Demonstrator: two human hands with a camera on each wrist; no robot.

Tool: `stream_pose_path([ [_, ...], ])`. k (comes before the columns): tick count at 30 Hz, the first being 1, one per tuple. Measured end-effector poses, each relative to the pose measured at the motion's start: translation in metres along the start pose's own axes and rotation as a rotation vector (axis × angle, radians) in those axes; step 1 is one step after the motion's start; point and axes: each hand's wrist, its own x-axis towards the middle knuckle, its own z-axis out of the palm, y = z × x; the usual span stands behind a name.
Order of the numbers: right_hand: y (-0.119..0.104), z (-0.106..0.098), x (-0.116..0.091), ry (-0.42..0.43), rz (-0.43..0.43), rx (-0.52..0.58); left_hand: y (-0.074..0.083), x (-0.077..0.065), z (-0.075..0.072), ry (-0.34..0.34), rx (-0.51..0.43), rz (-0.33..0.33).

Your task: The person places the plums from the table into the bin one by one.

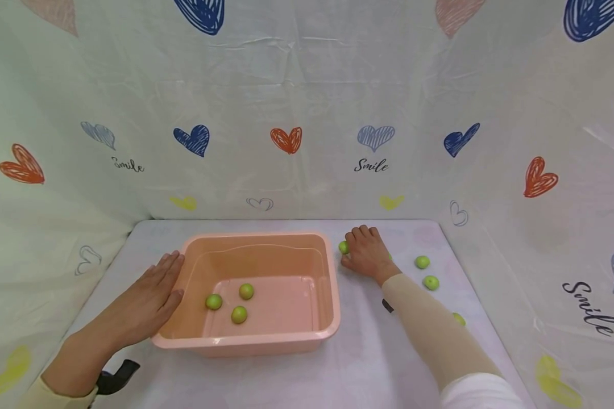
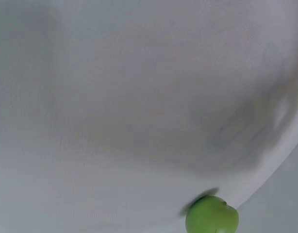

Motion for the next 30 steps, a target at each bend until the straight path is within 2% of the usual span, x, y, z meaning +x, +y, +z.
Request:
stream_pose_path([
  [8, 0.007, -0.011, -0.002, 0.043, -0.016, -0.009, 0.001, -0.001, -0.002, 0.001, -0.005, 0.012],
  [14, 0.009, -0.023, -0.002, 0.090, -0.045, 0.000, 0.000, -0.001, -0.003, 0.005, 0.031, 0.019],
  [24, 0.015, -0.056, 0.004, 0.242, -0.124, 0.026, -0.001, -0.001, -0.001, 0.003, 0.055, 0.017],
  [30, 0.016, -0.078, 0.009, 0.228, -0.161, 0.020, 0.000, -0.001, -0.001, 0.001, 0.050, 0.022],
])
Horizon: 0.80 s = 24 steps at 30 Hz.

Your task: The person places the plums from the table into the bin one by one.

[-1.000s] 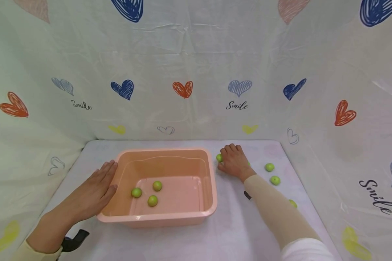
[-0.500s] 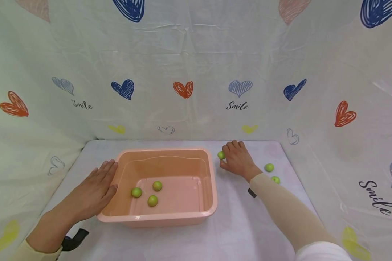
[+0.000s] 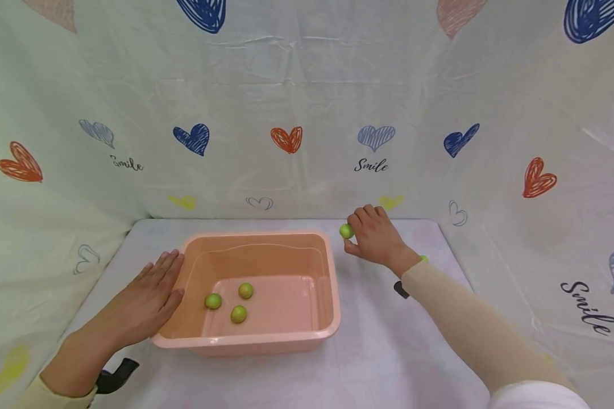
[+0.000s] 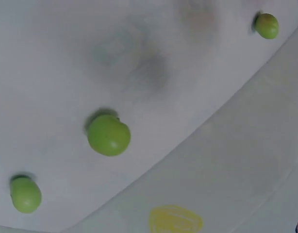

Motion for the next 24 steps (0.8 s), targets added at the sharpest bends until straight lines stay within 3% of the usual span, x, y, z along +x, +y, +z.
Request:
stream_pose_path([
  [4, -0.001, -0.014, 0.008, -0.009, -0.019, 0.017, 0.000, 0.000, -0.001, -0.002, -0.013, -0.002],
  [14, -0.010, -0.050, 0.035, 0.099, -0.115, 0.070, 0.000, 0.000, -0.001, -0.007, -0.032, -0.009],
  [24, -0.055, -0.089, 0.081, 0.078, -0.215, 0.138, -0.001, 0.000, 0.000, -0.003, -0.045, -0.003],
])
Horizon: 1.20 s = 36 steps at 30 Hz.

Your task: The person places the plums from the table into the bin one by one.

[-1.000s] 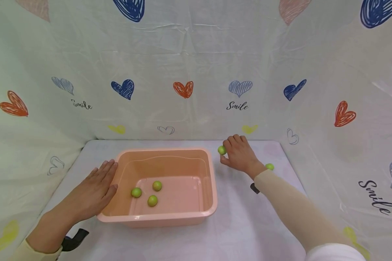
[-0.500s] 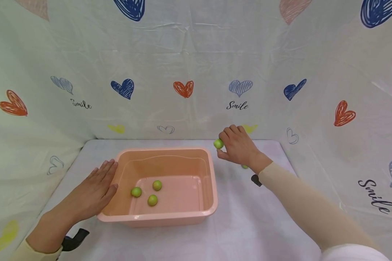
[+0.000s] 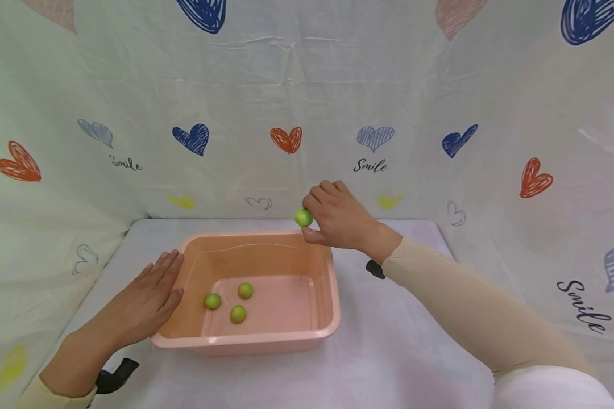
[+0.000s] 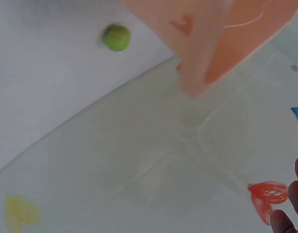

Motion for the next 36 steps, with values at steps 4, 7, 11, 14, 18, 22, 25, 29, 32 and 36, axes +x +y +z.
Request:
stream_pose_path([
  [4, -0.021, -0.001, 0.022, 0.030, -0.057, 0.032, 0.000, 0.000, 0.000, -0.003, -0.005, -0.004],
  [7, -0.036, 0.001, 0.035, 0.041, -0.086, 0.038, 0.001, 0.000, 0.000, -0.008, -0.003, -0.011],
  [11, -0.052, 0.006, 0.048, 0.034, -0.115, 0.047, 0.002, 0.000, 0.000, -0.019, -0.004, -0.028],
  [14, -0.063, 0.012, 0.054, 0.012, -0.129, 0.068, 0.002, 0.000, 0.001, -0.016, -0.007, -0.030],
  [18, -0.074, 0.022, 0.060, -0.022, -0.133, 0.082, 0.000, -0.001, 0.002, -0.016, -0.013, -0.031],
  [22, -0.084, 0.030, 0.063, -0.045, -0.142, 0.081, 0.000, 0.000, 0.002, -0.020, -0.018, -0.035],
  [25, -0.089, 0.037, 0.063, -0.061, -0.156, 0.080, 0.001, 0.000, 0.002, -0.025, -0.018, -0.038],
  [29, -0.094, 0.045, 0.062, -0.109, -0.163, 0.077, 0.002, 0.001, 0.002, -0.026, -0.015, -0.037],
  [32, -0.099, 0.050, 0.061, -0.168, -0.166, 0.065, 0.001, 0.001, 0.001, -0.020, -0.013, -0.030],
  [36, -0.105, 0.057, 0.060, -0.272, -0.195, 0.037, 0.001, 0.001, 0.001, -0.011, -0.014, -0.022],
])
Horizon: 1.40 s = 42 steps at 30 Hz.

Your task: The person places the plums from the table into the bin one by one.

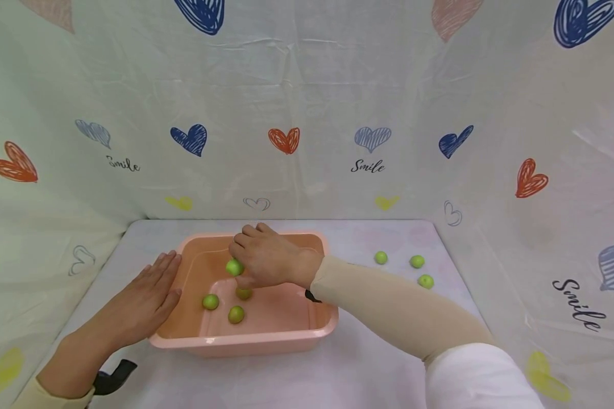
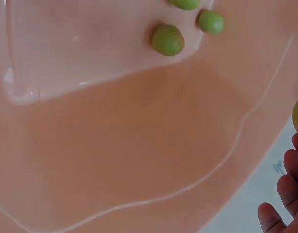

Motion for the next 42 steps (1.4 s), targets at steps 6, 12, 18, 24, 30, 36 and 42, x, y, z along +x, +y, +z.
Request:
stream_pose_path([
  [6, -0.009, 0.009, 0.002, -0.128, -0.058, -0.020, 0.000, -0.001, 0.000, 0.008, 0.001, 0.009],
  [12, -0.015, 0.018, 0.002, -0.123, -0.089, -0.097, 0.000, 0.000, -0.001, 0.004, -0.001, 0.008],
  [18, -0.018, 0.025, -0.001, -0.110, -0.103, -0.122, 0.001, 0.000, -0.001, -0.003, -0.005, 0.003],
  [24, -0.019, 0.027, -0.003, -0.163, -0.094, -0.116, 0.002, 0.000, -0.001, -0.013, -0.003, -0.007],
  [30, -0.019, 0.030, -0.005, -0.169, -0.095, -0.123, 0.001, 0.000, 0.000, -0.019, -0.007, -0.010],
  [36, -0.017, 0.031, -0.006, -0.159, -0.104, -0.117, 0.000, 0.000, 0.000, -0.022, -0.013, -0.011],
  [42, -0.013, 0.023, -0.008, -0.160, -0.088, -0.089, 0.000, 0.000, 0.000, -0.010, -0.015, -0.001],
])
